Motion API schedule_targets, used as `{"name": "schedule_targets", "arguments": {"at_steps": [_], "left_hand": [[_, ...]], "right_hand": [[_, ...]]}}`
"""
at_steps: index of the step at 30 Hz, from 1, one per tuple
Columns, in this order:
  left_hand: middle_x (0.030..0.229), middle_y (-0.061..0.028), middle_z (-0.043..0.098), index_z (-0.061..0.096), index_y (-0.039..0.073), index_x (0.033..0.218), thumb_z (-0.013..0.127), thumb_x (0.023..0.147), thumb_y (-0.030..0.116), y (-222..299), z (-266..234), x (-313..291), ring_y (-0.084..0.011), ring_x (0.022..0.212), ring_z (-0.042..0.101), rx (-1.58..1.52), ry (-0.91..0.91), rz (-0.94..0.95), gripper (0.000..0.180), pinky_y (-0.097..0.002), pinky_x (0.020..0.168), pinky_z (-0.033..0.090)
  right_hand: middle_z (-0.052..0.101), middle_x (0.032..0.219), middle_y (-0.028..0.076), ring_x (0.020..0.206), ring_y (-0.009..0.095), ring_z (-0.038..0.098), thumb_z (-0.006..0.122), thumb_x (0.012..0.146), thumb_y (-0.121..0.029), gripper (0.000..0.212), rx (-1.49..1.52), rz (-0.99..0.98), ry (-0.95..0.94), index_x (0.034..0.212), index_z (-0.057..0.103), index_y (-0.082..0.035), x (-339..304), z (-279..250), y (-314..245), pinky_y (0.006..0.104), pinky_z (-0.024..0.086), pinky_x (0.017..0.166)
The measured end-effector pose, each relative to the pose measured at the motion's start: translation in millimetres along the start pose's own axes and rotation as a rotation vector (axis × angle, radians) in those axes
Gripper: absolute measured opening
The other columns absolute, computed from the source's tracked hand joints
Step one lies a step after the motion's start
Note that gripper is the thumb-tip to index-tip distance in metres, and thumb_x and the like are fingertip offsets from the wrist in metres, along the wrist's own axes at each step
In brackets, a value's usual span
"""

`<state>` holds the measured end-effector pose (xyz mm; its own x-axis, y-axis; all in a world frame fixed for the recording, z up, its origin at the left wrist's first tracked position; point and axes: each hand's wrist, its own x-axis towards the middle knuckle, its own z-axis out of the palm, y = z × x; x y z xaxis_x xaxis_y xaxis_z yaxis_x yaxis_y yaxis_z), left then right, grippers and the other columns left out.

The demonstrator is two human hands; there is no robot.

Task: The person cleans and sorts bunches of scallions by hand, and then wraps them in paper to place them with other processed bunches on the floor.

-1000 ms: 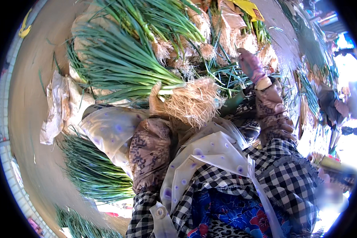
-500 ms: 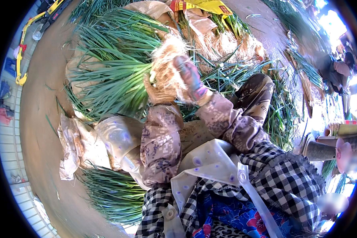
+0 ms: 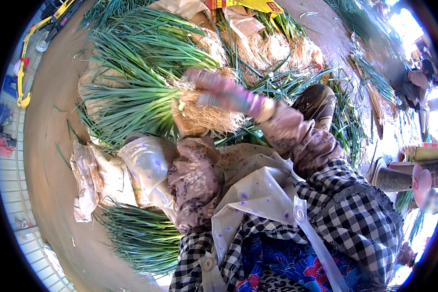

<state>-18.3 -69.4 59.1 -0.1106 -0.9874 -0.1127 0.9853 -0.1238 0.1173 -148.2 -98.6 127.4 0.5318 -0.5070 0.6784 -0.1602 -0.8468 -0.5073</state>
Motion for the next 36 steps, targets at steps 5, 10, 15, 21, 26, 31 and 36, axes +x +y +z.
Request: {"name": "schedule_targets", "arguments": {"at_steps": [5, 10, 15, 21, 26, 31, 36], "left_hand": [[0.104, -0.0157, 0.056, 0.05, 0.003, 0.112, 0.05, 0.08, 0.043, 20, 61, 14, -0.0291, 0.094, 0.055, 0.157, 0.005, 0.095, 0.05, -0.0465, 0.078, 0.048], [0.103, -0.016, 0.056, 0.05, 0.003, 0.111, 0.051, 0.079, 0.041, 55, 111, 20, -0.0292, 0.092, 0.056, 0.173, -0.107, 0.138, 0.05, -0.0452, 0.076, 0.049], [0.102, -0.0162, 0.056, 0.05, 0.003, 0.111, 0.053, 0.078, 0.04, 63, 133, 18, -0.0294, 0.09, 0.057, 0.207, -0.106, 0.128, 0.049, -0.0439, 0.075, 0.051], [0.101, -0.0166, 0.056, 0.05, 0.004, 0.11, 0.055, 0.077, 0.038, 49, 124, 20, -0.0295, 0.088, 0.058, 0.207, -0.057, 0.08, 0.048, -0.0423, 0.072, 0.052], [0.1, -0.0168, 0.057, 0.05, 0.004, 0.109, 0.056, 0.076, 0.037, 42, 81, 0, -0.0297, 0.086, 0.059, 0.336, 0.2, -0.035, 0.048, -0.041, 0.07, 0.054], [0.084, -0.0117, 0.062, 0.056, -0.001, 0.094, 0.063, 0.075, 0.021, 33, 41, -2, -0.0171, 0.075, 0.06, 0.864, 0.136, -0.054, 0.029, -0.0276, 0.067, 0.051], [0.077, -0.0127, 0.063, 0.061, 0.003, 0.083, 0.064, 0.073, 0.021, 8, 28, -13, -0.0197, 0.072, 0.06, 1.67, 0.297, -0.002, 0.02, -0.0321, 0.064, 0.05]], "right_hand": [[0.033, 0.132, 0.014, 0.104, 0.019, 0.05, 0.065, 0.077, -0.027, 0.079, 0.728, 0.68, 0.15, 0.134, 0.017, 0.001, 1, -54, -1, 0.0288, 0.042, 0.088], [0.057, 0.06, 0.004, 0.046, 0.008, 0.049, 0.06, 0.082, -0.02, 0.018, 0.908, 1.115, -0.018, 0.087, 0.058, -0.003, -12, -13, -51, 0.0185, 0.032, 0.039], [0.048, 0.054, -0.003, 0.042, 0.002, 0.04, 0.049, 0.089, -0.025, 0.029, 0.478, 0.723, -0.001, 0.083, 0.061, 0.0, -21, -91, -97, 0.018, 0.028, 0.037], [0.052, 0.057, 0.0, 0.044, 0.004, 0.044, 0.057, 0.083, -0.024, 0.026, 0.738, 0.663, 0.203, 0.088, 0.059, 0.001, -59, -185, -86, 0.0189, 0.034, 0.041], [0.049, 0.121, 0.011, 0.112, 0.021, 0.045, 0.058, 0.081, -0.017, 0.047, 0.181, 0.508, -0.012, 0.123, 0.042, -0.003, -40, -160, -36, 0.0318, 0.035, 0.094], [0.045, 0.123, 0.011, 0.109, 0.02, 0.045, 0.062, 0.079, -0.014, 0.058, 0.778, 0.711, 0.035, 0.129, 0.034, -0.005, -22, -81, 2, 0.0331, 0.041, 0.089], [0.048, 0.118, 0.012, 0.102, 0.02, 0.048, 0.072, 0.071, -0.028, 0.075, 0.727, 0.78, -0.097, 0.128, 0.032, 0.0, -11, 25, 27, 0.031, 0.041, 0.086]]}}
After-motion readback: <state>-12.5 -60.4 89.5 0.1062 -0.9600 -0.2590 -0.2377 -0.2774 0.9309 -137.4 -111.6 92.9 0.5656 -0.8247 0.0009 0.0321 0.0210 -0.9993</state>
